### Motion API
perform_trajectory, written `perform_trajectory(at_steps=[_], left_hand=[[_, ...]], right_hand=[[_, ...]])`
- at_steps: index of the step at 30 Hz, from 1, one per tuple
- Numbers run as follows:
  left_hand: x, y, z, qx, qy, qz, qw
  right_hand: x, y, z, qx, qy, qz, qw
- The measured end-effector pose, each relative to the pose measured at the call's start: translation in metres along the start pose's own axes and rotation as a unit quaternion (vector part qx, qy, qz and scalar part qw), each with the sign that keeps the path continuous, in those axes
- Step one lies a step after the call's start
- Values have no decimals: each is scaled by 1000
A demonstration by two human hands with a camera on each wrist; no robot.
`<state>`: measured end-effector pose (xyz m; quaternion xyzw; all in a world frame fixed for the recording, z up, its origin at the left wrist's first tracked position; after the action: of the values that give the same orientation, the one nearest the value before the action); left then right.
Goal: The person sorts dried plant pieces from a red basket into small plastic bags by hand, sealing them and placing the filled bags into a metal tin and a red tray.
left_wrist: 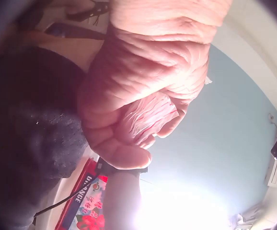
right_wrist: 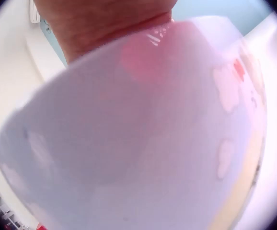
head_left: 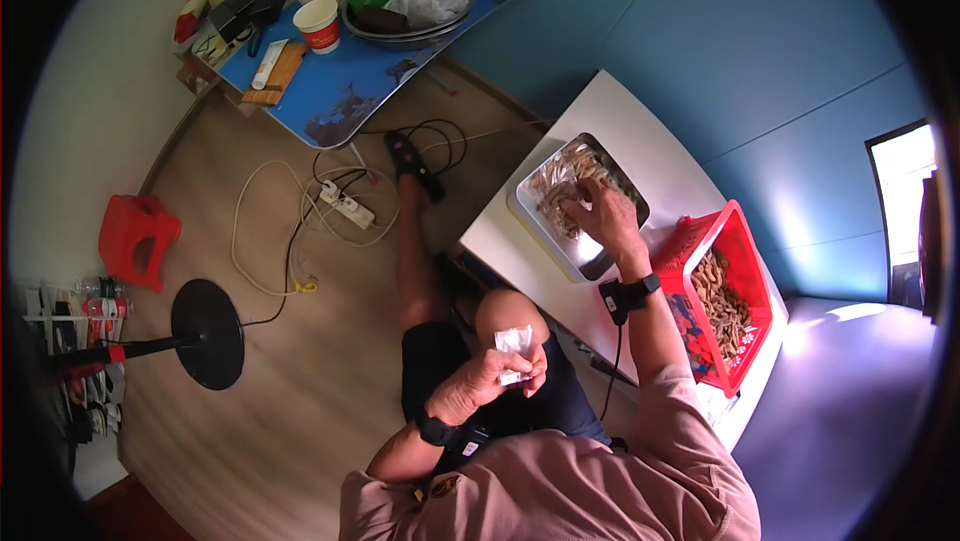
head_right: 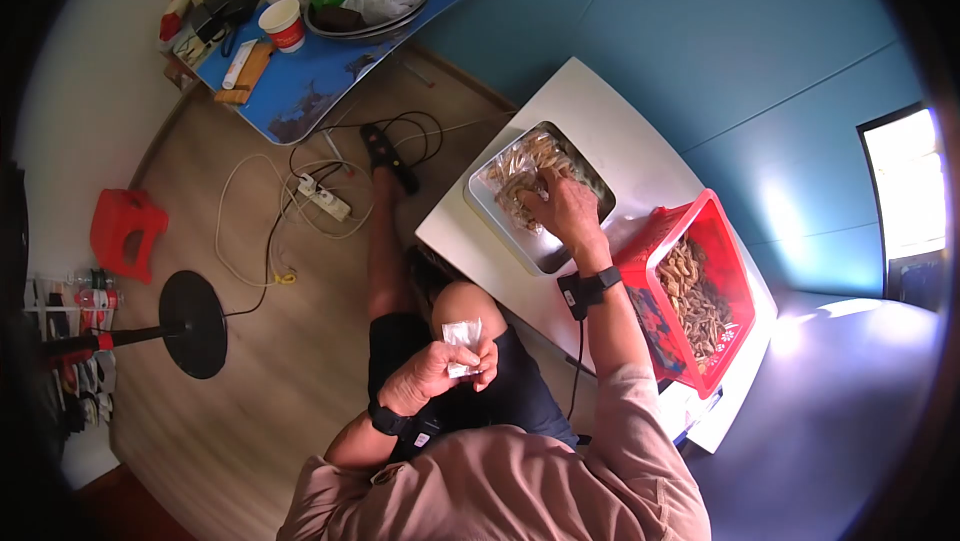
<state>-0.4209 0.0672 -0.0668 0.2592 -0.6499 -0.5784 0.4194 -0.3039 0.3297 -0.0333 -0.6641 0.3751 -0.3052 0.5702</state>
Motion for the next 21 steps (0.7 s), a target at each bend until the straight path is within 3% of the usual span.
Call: perform_trajectory(at_steps=[7,9,10,12,13,15,17,18,20,21], left_hand=[[-1,1,6,15,-9,4,1000],[0,2,6,19,-8,0,1000],[0,3,7,21,-7,6,1000],[1,5,8,20,-5,9,1000],[1,5,7,22,-1,12,1000],[1,6,5,19,4,12,1000],[1,7,3,6,47,34,998],[1,9,2,2,48,31,998],[0,11,4,3,130,106,986],[-2,13,7,-5,157,98,983]], right_hand=[[-5,-1,0,-70,31,4,997],[-4,3,9,-194,61,-22,979],[-4,8,13,-194,61,-20,979],[-1,14,19,-333,53,-30,941],[1,11,19,-333,51,-27,941],[8,4,16,-453,80,-42,887],[18,-8,13,-477,75,-28,875],[24,-14,13,-547,90,-24,832],[39,-18,11,-689,97,-6,718],[50,-21,7,-689,93,-4,719]])
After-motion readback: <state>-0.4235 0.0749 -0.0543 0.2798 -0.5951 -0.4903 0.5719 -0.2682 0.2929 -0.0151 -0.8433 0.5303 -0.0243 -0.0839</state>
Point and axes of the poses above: each hand's wrist, its own x-axis away from the middle knuckle, its own y-axis out of the palm, z = x × y, the point moved 1 cm from there along -x, towards the middle knuckle, and after that the axes turned 12 degrees about x, right-handed, at the moved point
